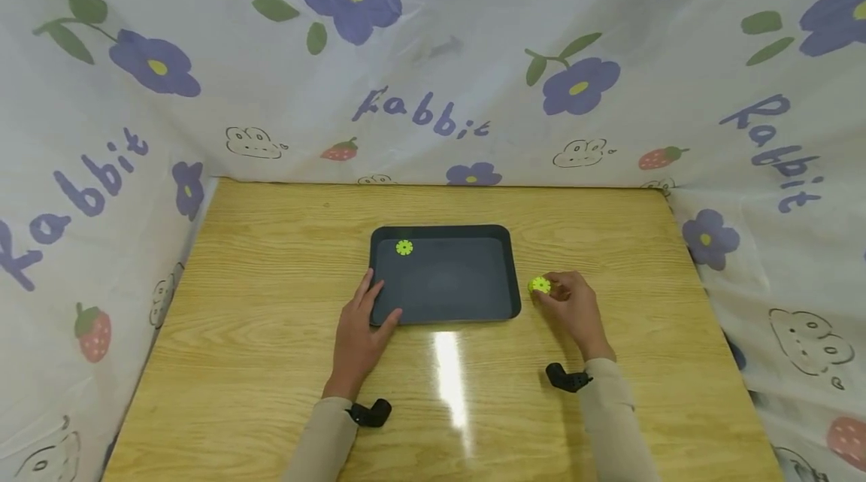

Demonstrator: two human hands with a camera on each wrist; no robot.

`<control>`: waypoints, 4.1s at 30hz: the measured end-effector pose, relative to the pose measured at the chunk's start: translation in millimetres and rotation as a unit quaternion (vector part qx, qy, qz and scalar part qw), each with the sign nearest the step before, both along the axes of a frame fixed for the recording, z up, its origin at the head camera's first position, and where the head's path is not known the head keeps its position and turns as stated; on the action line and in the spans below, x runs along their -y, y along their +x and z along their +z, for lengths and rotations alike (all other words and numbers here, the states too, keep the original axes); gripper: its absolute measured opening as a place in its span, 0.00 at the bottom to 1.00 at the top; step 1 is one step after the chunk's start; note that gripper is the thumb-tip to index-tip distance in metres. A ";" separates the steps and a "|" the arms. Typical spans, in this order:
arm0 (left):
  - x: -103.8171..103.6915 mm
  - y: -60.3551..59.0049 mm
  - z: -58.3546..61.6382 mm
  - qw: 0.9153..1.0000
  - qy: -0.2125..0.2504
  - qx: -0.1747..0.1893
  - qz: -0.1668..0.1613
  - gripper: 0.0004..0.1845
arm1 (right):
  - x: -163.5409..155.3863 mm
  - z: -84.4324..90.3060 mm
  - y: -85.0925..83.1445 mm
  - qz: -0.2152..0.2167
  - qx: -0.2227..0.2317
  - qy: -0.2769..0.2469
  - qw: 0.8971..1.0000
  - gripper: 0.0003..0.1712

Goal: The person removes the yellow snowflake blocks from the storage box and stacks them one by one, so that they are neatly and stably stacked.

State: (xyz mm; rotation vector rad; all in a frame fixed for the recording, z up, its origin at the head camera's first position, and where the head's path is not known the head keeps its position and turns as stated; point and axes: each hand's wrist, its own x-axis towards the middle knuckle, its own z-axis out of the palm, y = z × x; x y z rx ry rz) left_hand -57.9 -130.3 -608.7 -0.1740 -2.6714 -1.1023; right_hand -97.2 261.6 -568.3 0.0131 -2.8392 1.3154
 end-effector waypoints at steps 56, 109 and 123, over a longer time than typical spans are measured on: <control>0.1 -0.2 -2.4 1.000 0.005 0.000 -0.003 0.35 | 12.5 8.3 -12.2 0.083 0.023 0.107 0.991 0.21; 5.8 5.0 -2.1 1.000 -0.015 -0.004 0.003 0.36 | 227.1 15.0 -93.3 0.244 -0.003 0.185 0.952 0.24; 0.4 4.4 -2.5 1.000 -0.012 -0.007 -0.003 0.35 | 211.6 11.6 -89.8 0.260 -0.025 0.180 0.948 0.14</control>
